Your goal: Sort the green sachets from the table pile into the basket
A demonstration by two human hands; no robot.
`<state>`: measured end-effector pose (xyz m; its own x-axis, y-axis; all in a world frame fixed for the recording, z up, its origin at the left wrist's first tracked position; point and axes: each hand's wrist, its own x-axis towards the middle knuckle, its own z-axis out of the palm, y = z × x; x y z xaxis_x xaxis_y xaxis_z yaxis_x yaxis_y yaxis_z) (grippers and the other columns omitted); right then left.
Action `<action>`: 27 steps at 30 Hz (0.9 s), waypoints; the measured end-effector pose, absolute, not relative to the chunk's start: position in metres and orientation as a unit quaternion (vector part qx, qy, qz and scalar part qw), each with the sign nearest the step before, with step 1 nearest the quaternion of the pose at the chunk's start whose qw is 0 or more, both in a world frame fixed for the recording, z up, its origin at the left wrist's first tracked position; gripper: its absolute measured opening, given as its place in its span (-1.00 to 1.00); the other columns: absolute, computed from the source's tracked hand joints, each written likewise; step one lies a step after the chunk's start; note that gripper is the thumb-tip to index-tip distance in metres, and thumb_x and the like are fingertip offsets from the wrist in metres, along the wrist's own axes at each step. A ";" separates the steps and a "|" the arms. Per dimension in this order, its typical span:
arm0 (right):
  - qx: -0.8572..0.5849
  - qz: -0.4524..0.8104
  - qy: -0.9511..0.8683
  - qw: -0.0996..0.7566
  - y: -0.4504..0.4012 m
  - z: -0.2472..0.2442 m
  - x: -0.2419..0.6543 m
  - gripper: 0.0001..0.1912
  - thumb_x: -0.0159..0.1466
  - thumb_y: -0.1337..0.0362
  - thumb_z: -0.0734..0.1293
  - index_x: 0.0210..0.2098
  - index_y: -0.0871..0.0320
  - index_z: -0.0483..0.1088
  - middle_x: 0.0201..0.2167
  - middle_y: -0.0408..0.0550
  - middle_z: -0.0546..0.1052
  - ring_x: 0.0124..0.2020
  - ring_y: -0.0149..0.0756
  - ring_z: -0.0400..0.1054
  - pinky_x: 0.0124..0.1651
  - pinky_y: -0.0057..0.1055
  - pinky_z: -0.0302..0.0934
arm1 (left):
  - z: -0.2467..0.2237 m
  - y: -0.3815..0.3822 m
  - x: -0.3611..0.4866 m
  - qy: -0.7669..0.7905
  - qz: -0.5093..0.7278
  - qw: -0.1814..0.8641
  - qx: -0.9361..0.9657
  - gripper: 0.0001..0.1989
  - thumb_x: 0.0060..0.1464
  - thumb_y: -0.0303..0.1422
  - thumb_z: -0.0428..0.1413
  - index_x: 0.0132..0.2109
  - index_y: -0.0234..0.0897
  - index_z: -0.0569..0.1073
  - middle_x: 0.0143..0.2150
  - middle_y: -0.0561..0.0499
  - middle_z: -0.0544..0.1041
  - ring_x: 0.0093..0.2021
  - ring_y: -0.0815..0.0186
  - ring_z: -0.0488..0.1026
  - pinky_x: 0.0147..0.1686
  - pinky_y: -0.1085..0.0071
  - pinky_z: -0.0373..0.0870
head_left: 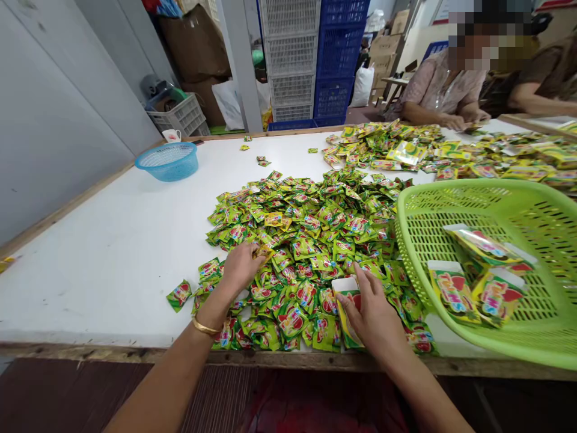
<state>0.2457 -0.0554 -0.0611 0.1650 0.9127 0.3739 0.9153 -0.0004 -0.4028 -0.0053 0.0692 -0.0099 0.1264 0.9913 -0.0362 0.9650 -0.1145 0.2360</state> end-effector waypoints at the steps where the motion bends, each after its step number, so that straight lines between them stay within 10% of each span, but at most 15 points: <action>1: -0.710 -0.049 -0.652 0.261 -0.058 -0.060 0.240 -0.33 0.30 -0.07 0.11 0.28 0.19 0.07 0.13 0.25 0.28 -0.06 0.03 0.36 -0.28 -0.16 0.38 | -0.008 0.070 0.000 0.645 0.072 0.152 0.746 -0.80 0.11 -0.29 0.03 -0.35 -0.30 0.47 -0.37 -0.02 0.46 -0.32 0.25 0.41 -0.35 0.41 0.29; 12: -0.611 -0.083 -0.715 0.330 -0.063 -0.058 0.229 -0.41 0.30 0.19 0.19 0.24 0.34 0.04 0.16 0.33 0.18 0.20 -0.03 0.10 0.10 -0.15 0.24 | -0.015 0.073 0.039 0.614 0.000 0.067 0.787 -0.62 0.08 -0.31 0.04 0.06 -0.23 0.39 -0.07 -0.16 0.51 -0.02 0.11 0.41 -0.09 0.33 0.31; 22: -0.647 -0.177 -0.706 0.226 -0.078 -0.071 0.225 -0.58 0.26 0.20 0.21 0.07 0.23 0.28 0.03 0.21 0.37 -0.06 -0.02 0.32 -0.17 -0.15 0.26 | -0.007 0.040 0.030 0.636 0.237 0.307 0.668 -0.84 -0.06 -0.39 0.12 -0.40 -0.26 0.24 -0.49 0.14 0.30 -0.45 0.38 0.27 -0.43 0.47 0.16; 27: -0.620 -0.139 -0.724 0.269 -0.075 -0.068 0.220 -0.54 0.23 0.26 0.19 0.11 0.24 0.25 0.04 0.19 0.37 -0.10 -0.12 0.36 -0.17 -0.26 0.31 | -0.001 0.017 0.071 0.488 0.357 0.524 0.599 -0.74 -0.14 -0.42 0.15 -0.24 -0.27 0.30 -0.37 0.12 0.39 -0.34 0.39 0.34 -0.30 0.47 0.30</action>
